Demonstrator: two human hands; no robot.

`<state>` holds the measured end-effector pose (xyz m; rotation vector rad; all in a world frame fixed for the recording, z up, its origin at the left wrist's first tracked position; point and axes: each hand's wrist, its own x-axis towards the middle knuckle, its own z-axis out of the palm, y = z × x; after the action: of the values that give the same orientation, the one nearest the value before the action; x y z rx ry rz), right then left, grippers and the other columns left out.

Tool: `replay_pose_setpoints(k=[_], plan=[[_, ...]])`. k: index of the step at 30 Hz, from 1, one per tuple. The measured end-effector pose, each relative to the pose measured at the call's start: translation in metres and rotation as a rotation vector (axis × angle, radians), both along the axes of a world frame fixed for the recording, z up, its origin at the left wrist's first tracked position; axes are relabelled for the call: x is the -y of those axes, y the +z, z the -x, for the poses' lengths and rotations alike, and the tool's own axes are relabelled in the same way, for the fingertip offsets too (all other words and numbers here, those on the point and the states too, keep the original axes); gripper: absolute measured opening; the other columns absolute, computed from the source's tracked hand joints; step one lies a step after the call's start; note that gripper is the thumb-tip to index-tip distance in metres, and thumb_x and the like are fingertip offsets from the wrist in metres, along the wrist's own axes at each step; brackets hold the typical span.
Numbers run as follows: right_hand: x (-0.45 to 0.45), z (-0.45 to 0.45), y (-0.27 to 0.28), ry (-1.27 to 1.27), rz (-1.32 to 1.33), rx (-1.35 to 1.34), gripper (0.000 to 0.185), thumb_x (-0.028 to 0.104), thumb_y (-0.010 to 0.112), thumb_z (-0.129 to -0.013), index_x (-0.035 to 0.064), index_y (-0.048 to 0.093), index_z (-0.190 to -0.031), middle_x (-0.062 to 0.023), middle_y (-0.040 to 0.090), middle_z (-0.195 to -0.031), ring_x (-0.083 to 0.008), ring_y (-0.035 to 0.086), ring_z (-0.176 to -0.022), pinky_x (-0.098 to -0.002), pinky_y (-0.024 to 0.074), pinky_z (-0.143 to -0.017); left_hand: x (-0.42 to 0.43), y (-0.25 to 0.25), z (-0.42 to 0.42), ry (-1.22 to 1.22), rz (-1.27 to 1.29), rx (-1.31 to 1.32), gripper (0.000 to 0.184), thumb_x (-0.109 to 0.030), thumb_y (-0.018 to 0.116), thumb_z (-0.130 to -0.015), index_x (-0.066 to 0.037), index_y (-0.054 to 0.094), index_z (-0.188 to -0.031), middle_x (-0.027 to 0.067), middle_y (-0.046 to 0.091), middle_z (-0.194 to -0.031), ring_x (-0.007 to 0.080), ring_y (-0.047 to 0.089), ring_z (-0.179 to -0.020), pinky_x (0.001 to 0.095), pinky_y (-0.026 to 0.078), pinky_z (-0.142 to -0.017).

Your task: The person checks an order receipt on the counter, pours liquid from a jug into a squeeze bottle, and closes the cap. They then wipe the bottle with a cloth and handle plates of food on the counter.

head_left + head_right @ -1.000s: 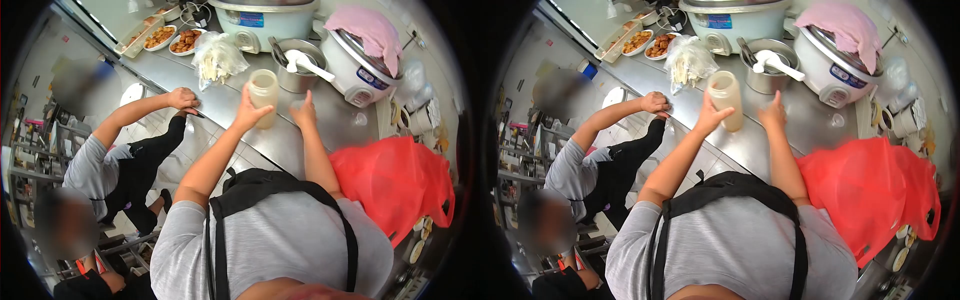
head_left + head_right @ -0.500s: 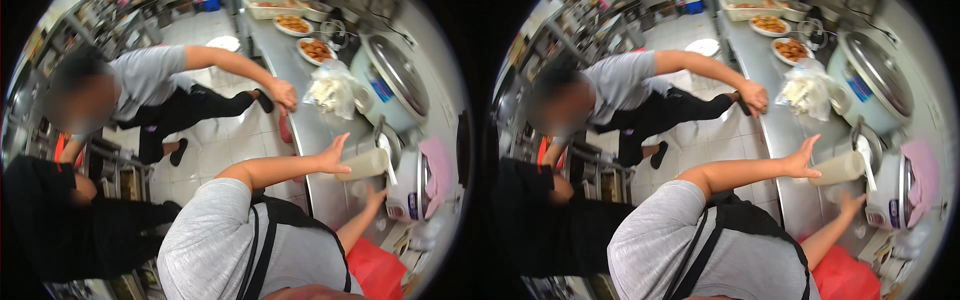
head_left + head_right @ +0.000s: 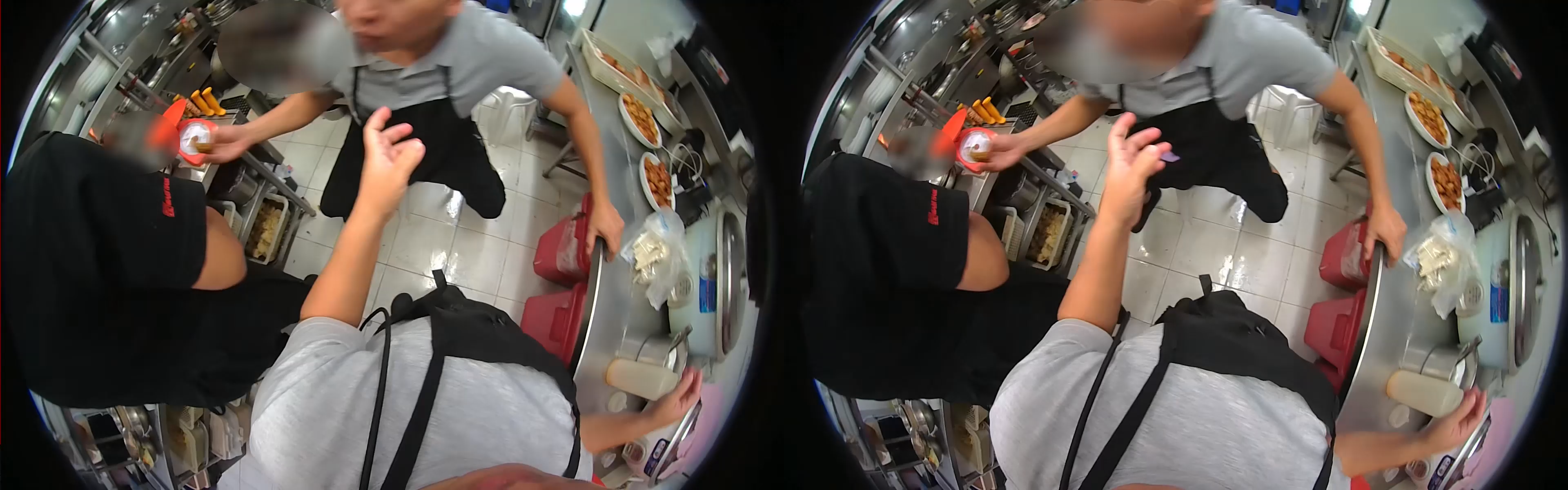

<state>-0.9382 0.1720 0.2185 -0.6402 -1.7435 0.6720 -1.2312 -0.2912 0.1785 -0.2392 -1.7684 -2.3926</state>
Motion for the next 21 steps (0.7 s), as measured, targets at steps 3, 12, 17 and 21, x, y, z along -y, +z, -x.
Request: replay_pose_setpoints(k=[3, 12, 17, 21], plan=[[0.058, 0.093, -0.018, 0.302, -0.025, 0.008, 0.022, 0.004, 0.046, -0.084, -0.0036, 0.05, -0.105, -0.0112, 0.056, -0.092, -0.0158, 0.053, -0.085, -0.0259, 0.0419, -0.079, 0.051, 0.023, -0.006, 0.081, 0.022, -0.098, 0.073, -0.008, 0.056, -0.075, -0.008, 0.009, -0.13, 0.0171, 0.033, -0.116, 0.0208, 0.044, -0.097, 0.0295, 0.041, -0.078], [0.28, 0.303, -0.033, 1.843, 0.149, 0.484, 0.03, 0.014, 0.059, -0.07, -0.0025, 0.054, -0.094, -0.0133, 0.058, -0.087, -0.0219, 0.055, -0.082, -0.0299, 0.0414, -0.075, 0.158, 0.01, 0.006, 0.451, 0.212, -0.179, 0.069, -0.008, 0.053, -0.076, -0.009, 0.011, -0.13, 0.0161, 0.037, -0.118, 0.0233, 0.048, -0.1, 0.0287, 0.039, -0.082], [0.347, 0.404, -0.045, 2.022, 0.098, 0.627, 0.031, 0.01, 0.06, -0.07, 0.0002, 0.055, -0.099, -0.0111, 0.058, -0.089, -0.02, 0.055, -0.084, -0.0293, 0.0425, -0.075, 0.205, -0.004, 0.036, 0.644, 0.234, -0.187, 0.065, -0.009, 0.053, -0.078, -0.008, 0.013, -0.13, 0.0168, 0.038, -0.119, 0.0245, 0.049, -0.099, 0.0283, 0.042, -0.079], [0.364, 0.484, -0.054, 2.075, 0.058, 0.713, 0.032, 0.01, 0.061, -0.071, 0.0014, 0.054, -0.102, -0.0098, 0.058, -0.09, -0.0176, 0.055, -0.084, -0.0282, 0.0431, -0.075, 0.232, -0.002, 0.061, 0.858, 0.278, -0.14, 0.059, -0.011, 0.05, -0.082, -0.008, 0.015, -0.129, 0.0172, 0.038, -0.118, 0.0246, 0.05, -0.099, 0.0286, 0.043, -0.078]])
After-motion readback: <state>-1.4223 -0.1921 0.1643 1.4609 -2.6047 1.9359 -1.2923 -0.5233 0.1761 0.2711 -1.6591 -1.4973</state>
